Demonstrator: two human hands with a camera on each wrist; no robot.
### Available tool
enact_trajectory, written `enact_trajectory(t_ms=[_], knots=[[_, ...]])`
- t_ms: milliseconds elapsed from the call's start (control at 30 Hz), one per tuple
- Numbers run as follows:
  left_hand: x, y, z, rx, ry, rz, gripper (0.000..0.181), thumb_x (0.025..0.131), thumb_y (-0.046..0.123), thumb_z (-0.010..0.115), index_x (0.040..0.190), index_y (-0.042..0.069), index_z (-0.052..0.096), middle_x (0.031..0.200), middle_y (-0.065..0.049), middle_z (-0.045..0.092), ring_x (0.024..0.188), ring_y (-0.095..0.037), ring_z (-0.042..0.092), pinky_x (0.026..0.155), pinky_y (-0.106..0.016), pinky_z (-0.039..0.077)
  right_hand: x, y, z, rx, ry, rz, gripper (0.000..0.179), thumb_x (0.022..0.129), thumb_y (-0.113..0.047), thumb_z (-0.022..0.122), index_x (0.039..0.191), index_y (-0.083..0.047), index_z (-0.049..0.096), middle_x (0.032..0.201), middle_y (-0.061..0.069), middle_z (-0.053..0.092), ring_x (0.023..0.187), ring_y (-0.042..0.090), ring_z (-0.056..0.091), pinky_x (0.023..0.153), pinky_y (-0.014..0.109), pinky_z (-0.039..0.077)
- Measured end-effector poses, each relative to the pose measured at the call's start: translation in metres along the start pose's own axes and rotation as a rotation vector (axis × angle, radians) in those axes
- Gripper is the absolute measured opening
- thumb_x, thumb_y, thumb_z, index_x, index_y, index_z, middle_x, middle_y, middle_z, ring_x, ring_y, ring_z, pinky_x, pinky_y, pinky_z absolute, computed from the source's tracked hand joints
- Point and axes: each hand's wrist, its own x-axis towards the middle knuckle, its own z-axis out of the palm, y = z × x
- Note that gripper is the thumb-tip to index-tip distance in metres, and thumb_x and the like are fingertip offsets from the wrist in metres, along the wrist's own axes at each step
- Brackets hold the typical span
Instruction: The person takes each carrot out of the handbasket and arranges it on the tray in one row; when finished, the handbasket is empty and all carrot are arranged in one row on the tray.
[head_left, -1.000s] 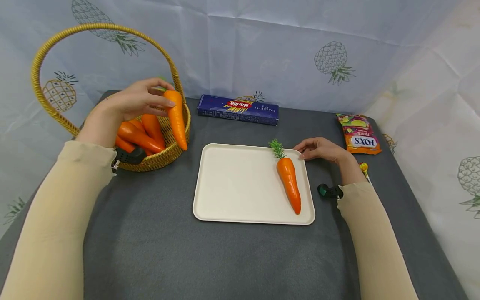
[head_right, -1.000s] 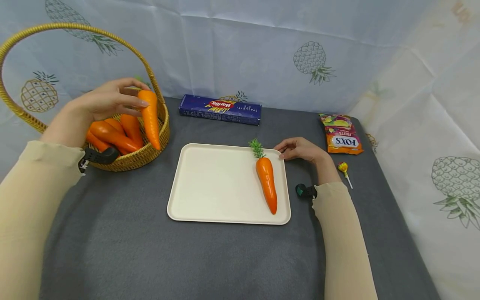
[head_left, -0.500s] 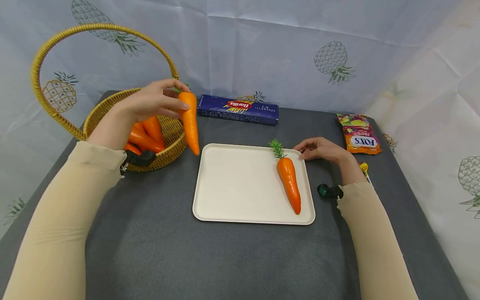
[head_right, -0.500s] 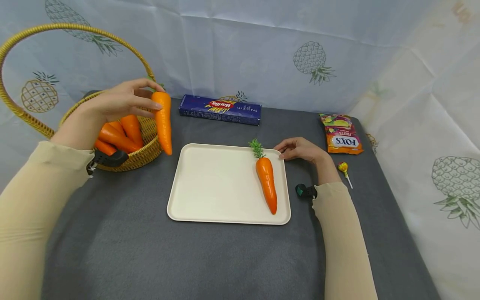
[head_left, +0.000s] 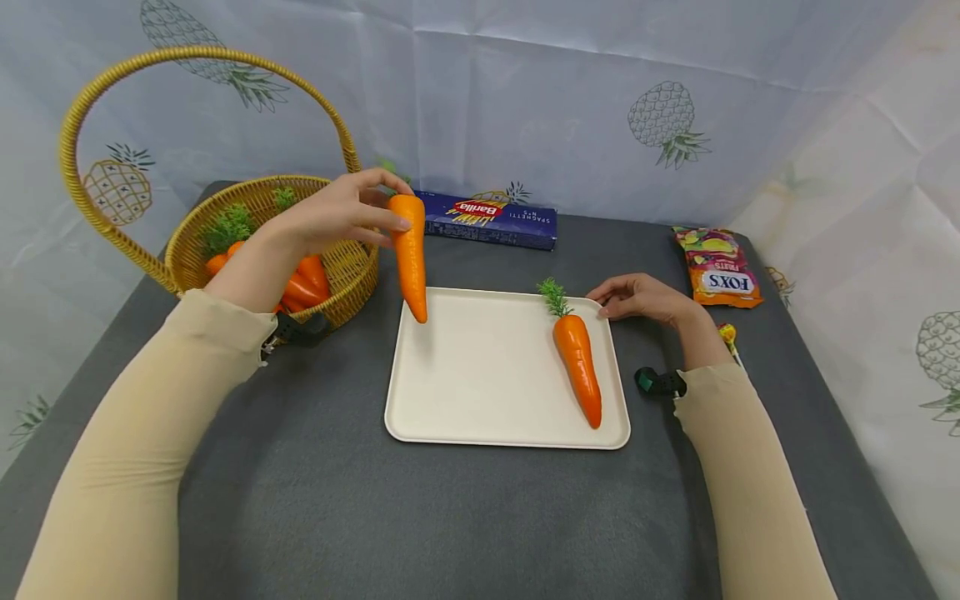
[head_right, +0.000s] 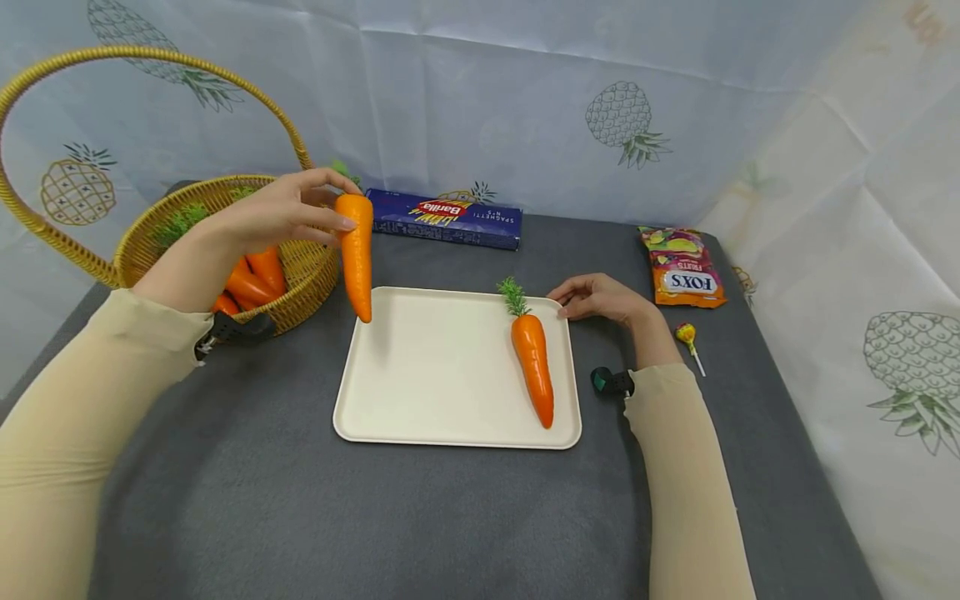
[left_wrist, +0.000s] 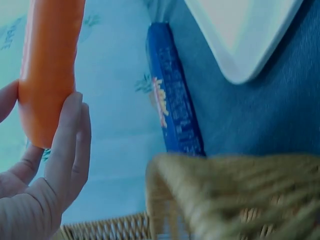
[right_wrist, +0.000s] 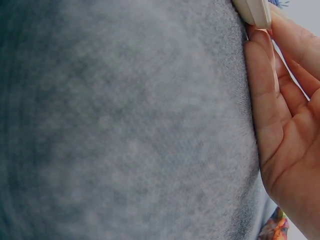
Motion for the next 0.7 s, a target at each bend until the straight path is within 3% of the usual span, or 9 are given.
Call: enact_trajectory(t_ms=[333,567,700], knots=[[0.013,-0.002,0.030,-0.028,-0.043,0.026,0.047,0.095,0.016,0.065,0.137,0.012,0.043,0.130,-0.011,0.048,0.119,-0.026,0.056,0.101,-0.040,0.057,-0.001,0.001,0.000,0.012,-0.009,-0.027,0.039,0.094,-0.011,0.067,0.130,0.001,0.059,0.103,-0.011,0.066,0.085,0.011,0.058,0.082,0.017,0.058],[0.024,-0.006,0.054,-0.100,-0.076,0.052,0.045,0.095,0.007,0.064,0.135,0.009,0.044,0.130,-0.014,0.047,0.116,-0.030,0.058,0.103,-0.051,0.054,0.000,0.000,0.000,0.006,-0.001,-0.006,0.044,0.093,-0.012,0.067,0.133,0.004,0.056,0.103,-0.011,0.066,0.086,0.010,0.059,0.084,0.018,0.058],[0.029,-0.008,0.068,-0.097,-0.090,0.056,0.046,0.093,0.007,0.065,0.135,0.008,0.046,0.129,-0.016,0.048,0.114,-0.030,0.059,0.102,-0.051,0.055,0.000,-0.001,0.000,0.005,-0.004,-0.001,0.044,0.093,-0.012,0.067,0.133,0.003,0.056,0.104,-0.011,0.066,0.086,0.011,0.059,0.084,0.018,0.058]])
